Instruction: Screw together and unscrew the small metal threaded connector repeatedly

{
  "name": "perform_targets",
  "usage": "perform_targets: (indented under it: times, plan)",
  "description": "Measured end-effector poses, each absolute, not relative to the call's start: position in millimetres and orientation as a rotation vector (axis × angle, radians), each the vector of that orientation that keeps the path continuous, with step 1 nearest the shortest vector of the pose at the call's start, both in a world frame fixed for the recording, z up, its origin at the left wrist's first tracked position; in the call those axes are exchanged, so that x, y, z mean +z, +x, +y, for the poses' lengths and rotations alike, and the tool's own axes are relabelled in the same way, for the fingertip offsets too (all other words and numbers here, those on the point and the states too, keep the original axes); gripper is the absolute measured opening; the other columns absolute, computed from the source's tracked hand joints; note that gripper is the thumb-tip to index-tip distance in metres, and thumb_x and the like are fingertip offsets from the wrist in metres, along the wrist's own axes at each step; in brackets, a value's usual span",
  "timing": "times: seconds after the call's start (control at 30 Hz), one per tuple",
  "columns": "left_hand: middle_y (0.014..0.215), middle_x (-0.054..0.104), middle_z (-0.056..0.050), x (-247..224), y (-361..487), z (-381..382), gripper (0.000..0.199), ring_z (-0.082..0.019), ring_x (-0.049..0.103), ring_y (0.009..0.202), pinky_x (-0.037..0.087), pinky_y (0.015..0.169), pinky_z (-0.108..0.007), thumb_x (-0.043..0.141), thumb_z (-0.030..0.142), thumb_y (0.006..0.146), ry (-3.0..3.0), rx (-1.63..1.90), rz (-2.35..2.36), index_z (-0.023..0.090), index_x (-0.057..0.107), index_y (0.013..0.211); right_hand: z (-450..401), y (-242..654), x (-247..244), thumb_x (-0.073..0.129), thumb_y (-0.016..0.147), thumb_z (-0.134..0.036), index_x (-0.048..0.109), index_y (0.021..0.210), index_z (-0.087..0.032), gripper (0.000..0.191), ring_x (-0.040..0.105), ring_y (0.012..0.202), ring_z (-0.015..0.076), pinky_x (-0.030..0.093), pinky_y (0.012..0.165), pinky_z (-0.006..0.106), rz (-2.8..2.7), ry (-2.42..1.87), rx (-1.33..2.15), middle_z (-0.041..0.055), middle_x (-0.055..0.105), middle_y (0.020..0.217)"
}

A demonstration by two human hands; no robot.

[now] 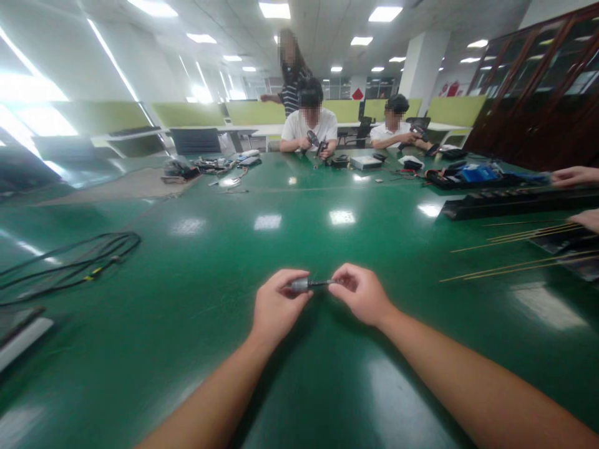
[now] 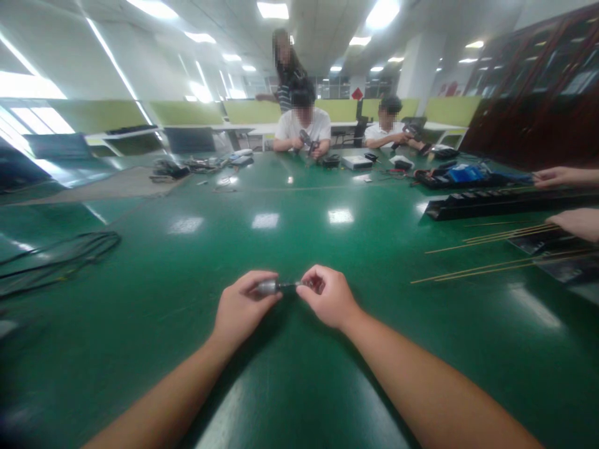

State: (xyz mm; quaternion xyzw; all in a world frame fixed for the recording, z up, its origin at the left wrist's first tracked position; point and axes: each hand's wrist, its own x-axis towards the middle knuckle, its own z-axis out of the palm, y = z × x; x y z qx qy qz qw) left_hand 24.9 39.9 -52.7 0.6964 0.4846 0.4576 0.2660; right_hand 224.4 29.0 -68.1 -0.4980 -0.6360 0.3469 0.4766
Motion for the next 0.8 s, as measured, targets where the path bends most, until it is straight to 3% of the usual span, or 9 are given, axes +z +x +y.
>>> perform_targets:
  times: [0.4, 0.6, 0.8]
  plan:
    - [0.098, 0.072, -0.004, -55.4, 22.9, 42.1, 0.026, -0.019, 0.068, 0.085, 0.055, 0.076, -0.029, 0.076, 0.02, 0.068, 1.786, 1.235, 1.339, 0.02, 0.074, 0.094, 30.1, 225.8, -69.4, 0.069, 0.076, -0.028, 0.065, 0.08, -0.016, 0.013, 0.053, 0.058, 0.0129, 0.042, 0.057, 0.025, -1.51, -1.196, 0.883, 0.0011, 0.063, 0.07]
    - [0.09, 0.073, -0.007, -53.5, 21.6, 48.1, 0.047, -0.02, 0.069, 0.08, 0.052, 0.075, -0.029, 0.084, 0.04, 0.065, 1.451, 1.311, 1.406, 0.015, 0.066, 0.1, 35.6, 227.2, -72.5, 0.062, 0.083, -0.038, 0.059, 0.069, -0.017, 0.025, 0.052, 0.051, 0.0118, 0.042, 0.051, 0.024, -1.314, -1.065, 1.122, -0.0015, 0.056, 0.058]
    - [0.108, 0.072, -0.012, -54.1, 19.5, 53.4, 0.06, -0.021, 0.068, 0.1, 0.05, 0.094, -0.033, 0.082, 0.043, 0.069, 1.137, 1.345, 1.244, 0.016, 0.057, 0.118, 42.4, 226.4, -75.8, 0.054, 0.087, -0.049, 0.052, 0.062, -0.018, 0.04, 0.044, 0.038, 0.0097, 0.035, 0.038, 0.022, -1.061, -1.042, 1.255, -0.0044, 0.046, 0.048]
